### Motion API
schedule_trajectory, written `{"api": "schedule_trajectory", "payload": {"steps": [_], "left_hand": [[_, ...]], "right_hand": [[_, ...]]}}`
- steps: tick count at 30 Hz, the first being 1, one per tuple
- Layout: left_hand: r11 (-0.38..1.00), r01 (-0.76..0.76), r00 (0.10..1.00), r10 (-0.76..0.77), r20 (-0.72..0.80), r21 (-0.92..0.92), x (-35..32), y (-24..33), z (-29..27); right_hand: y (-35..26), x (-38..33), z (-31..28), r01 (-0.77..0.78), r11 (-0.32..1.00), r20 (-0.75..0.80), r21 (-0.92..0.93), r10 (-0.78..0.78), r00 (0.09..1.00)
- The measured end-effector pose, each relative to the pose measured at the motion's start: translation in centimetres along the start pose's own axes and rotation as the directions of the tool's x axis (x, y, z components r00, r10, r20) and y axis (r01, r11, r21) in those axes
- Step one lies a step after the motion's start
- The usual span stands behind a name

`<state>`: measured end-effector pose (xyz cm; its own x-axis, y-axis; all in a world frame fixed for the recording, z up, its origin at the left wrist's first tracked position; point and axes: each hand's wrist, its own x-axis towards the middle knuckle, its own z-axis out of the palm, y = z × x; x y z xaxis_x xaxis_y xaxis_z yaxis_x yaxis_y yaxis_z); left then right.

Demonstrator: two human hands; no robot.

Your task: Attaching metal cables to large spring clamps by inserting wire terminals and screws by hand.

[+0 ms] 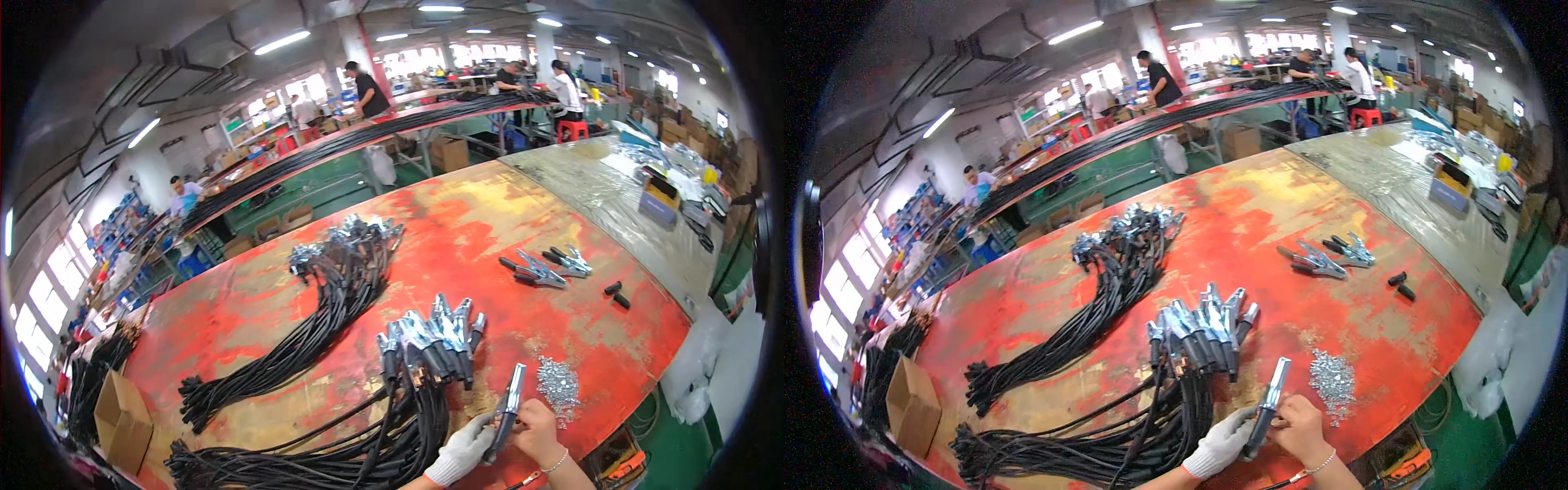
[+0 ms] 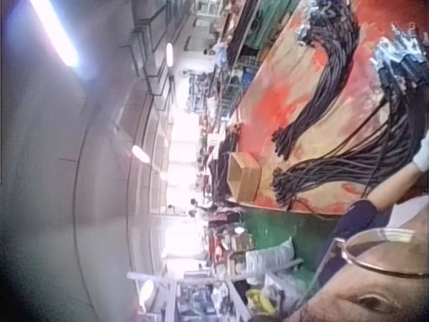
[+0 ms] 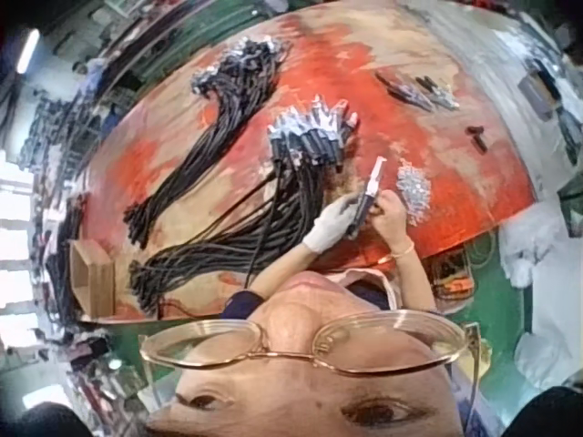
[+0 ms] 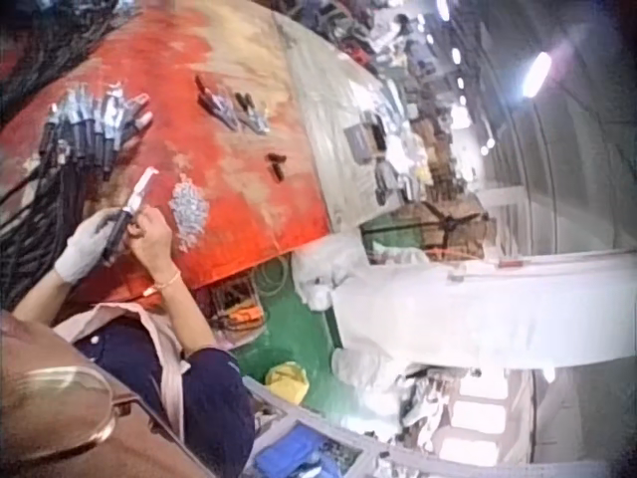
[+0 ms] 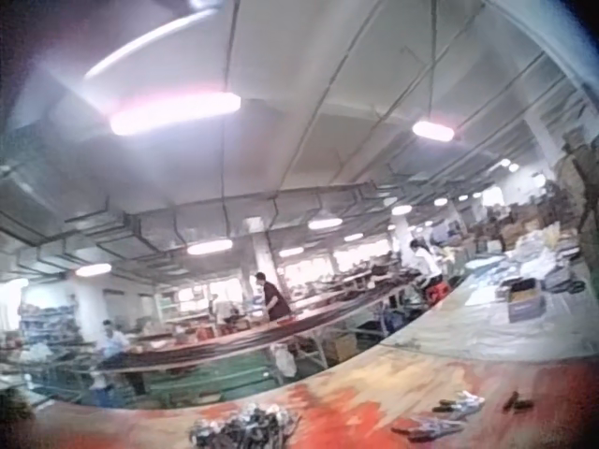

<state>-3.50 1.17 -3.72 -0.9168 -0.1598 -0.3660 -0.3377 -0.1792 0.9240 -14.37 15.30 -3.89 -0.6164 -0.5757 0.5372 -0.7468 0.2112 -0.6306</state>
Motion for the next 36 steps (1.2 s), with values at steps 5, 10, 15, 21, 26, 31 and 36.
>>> {"api": "schedule_trajectory", "payload": {"steps": [5,10,15,21,26,31,36], "left_hand": [[0.995,-0.045,0.998,0.048,-0.035,0.09,-0.8,0.5,0.0],[0.974,-0.044,0.997,0.057,-0.054,0.222,-1.3,2.0,0.0],[0.975,-0.092,0.992,0.108,-0.068,0.204,-0.8,1.1,0.1],[0.989,0.01,1.0,-0.008,-0.016,0.147,-1.3,2.4,0.2],[0.961,-0.021,0.998,0.036,-0.05,0.276,-1.1,1.8,-0.1],[0.915,-0.209,0.966,0.248,-0.071,0.346,-0.5,1.1,0.4],[0.916,-0.112,0.982,0.161,-0.096,0.385,-0.3,0.2,-0.4]], "right_hand": [[-1.8,1.4,-0.2,0.108,0.993,0.01,-0.04,-0.108,0.994],[-2.0,1.4,-0.3,0.0,1.0,-0.005,-0.017,0.0,1.0],[-1.9,1.4,-0.4,-0.014,1.0,0.025,0.011,0.013,1.0],[-1.5,0.9,-0.3,-0.016,1.0,0.014,-0.002,0.016,1.0],[-2.0,1.2,-0.3,0.008,0.999,-0.029,-0.035,-0.009,1.0],[-0.4,0.1,0.1,0.027,0.999,-0.061,-0.023,-0.029,0.998],[-1.4,0.8,-0.1,-0.033,0.998,-0.012,0.06,0.034,0.999]]}}
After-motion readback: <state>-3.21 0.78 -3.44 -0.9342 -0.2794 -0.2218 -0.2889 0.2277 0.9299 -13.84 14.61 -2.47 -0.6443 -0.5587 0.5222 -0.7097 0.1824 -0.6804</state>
